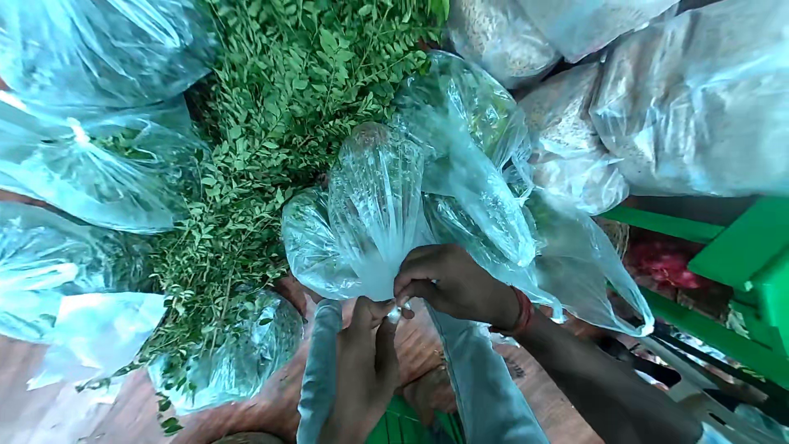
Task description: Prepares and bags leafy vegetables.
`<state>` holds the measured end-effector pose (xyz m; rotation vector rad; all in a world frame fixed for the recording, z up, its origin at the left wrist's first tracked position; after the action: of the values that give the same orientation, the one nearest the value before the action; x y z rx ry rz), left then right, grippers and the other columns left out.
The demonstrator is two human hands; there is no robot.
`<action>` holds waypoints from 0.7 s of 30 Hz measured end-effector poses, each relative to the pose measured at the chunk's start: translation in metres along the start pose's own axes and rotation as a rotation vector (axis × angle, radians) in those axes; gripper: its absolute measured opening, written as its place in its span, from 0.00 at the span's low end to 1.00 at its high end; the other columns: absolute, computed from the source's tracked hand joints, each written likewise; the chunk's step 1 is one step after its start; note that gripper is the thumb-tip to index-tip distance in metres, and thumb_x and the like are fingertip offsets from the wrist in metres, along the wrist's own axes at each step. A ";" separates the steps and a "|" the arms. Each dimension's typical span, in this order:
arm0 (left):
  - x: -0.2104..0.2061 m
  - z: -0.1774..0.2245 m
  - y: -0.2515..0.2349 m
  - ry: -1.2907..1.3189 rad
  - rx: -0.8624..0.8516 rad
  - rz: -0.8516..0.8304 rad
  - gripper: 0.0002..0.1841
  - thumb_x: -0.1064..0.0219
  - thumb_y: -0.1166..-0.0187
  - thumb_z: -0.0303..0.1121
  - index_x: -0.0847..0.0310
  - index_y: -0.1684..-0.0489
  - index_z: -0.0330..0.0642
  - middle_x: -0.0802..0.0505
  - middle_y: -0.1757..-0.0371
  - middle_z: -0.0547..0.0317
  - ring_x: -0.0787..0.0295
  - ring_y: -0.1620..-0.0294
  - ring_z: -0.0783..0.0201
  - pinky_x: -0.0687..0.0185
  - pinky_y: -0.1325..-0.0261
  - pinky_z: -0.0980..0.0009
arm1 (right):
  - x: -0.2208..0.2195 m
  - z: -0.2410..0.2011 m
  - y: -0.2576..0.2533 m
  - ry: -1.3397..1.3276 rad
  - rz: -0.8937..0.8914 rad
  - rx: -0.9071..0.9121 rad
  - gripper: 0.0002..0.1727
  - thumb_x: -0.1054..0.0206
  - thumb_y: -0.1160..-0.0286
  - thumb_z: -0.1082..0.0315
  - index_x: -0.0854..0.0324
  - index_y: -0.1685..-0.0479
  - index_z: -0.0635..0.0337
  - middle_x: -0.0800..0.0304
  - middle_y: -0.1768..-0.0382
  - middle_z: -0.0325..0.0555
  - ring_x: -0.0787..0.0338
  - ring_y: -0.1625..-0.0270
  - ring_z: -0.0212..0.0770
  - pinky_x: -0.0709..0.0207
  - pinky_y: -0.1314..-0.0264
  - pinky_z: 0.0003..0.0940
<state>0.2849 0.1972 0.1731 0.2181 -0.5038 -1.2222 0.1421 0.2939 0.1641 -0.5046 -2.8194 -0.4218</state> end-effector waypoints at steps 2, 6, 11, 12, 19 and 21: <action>0.002 -0.001 -0.005 -0.003 0.033 0.047 0.09 0.35 0.19 0.30 0.25 0.46 0.42 0.04 0.59 0.69 0.05 0.58 0.72 0.05 0.53 0.71 | 0.004 -0.006 -0.009 0.116 0.035 0.075 0.05 0.29 0.23 0.69 0.07 0.64 0.53 0.07 0.61 0.34 0.09 0.54 0.31 0.13 0.49 0.30; -0.002 0.003 -0.014 -0.193 0.120 0.083 0.15 0.36 0.20 0.40 0.17 0.42 0.45 0.04 0.59 0.72 0.06 0.57 0.77 0.07 0.54 0.72 | 0.013 -0.009 -0.020 0.306 0.126 0.098 0.06 0.32 0.22 0.68 0.09 0.64 0.54 0.08 0.62 0.38 0.09 0.54 0.35 0.13 0.50 0.31; -0.022 -0.026 0.041 -0.236 0.136 -0.028 0.13 0.37 0.18 0.36 0.07 0.58 0.39 0.04 0.60 0.56 0.06 0.56 0.64 0.08 0.47 0.62 | 0.116 0.009 -0.062 0.479 0.429 -0.106 0.10 0.38 0.20 0.72 0.11 0.56 0.66 0.06 0.60 0.52 0.07 0.60 0.43 0.14 0.56 0.42; -0.021 -0.031 0.054 -0.222 0.120 -0.001 0.13 0.38 0.18 0.36 0.08 0.59 0.39 0.04 0.59 0.57 0.06 0.53 0.66 0.09 0.42 0.64 | 0.138 0.012 -0.076 0.453 0.447 -0.103 0.11 0.38 0.18 0.68 0.13 0.55 0.66 0.09 0.62 0.49 0.10 0.63 0.38 0.16 0.59 0.37; 0.026 -0.006 0.039 -0.314 -0.081 0.219 0.13 0.38 0.17 0.37 0.08 0.62 0.43 0.04 0.60 0.60 0.09 0.49 0.70 0.21 0.30 0.68 | 0.119 0.004 -0.076 -0.030 0.504 -0.151 0.11 0.50 0.07 0.69 0.26 0.46 0.68 0.10 0.59 0.46 0.05 0.60 0.38 0.07 0.55 0.39; 0.043 -0.006 0.036 -0.425 -0.085 0.181 0.11 0.39 0.16 0.37 0.07 0.56 0.52 0.07 0.52 0.58 0.14 0.48 0.65 0.28 0.35 0.62 | 0.123 0.005 -0.062 -0.320 0.654 -0.278 0.10 0.56 0.04 0.65 0.31 0.44 0.60 0.07 0.58 0.45 0.03 0.60 0.42 0.05 0.53 0.44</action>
<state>0.3288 0.1683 0.1942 -0.1625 -0.8186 -1.1106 0.0066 0.2765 0.1802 -1.6080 -2.6584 -0.6296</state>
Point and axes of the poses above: each hand's wrist, its own y-axis away from the middle knuckle, its own x-axis out of the back of the hand, z = x × y, the point moved 6 cm from there along -y, towards the middle knuckle
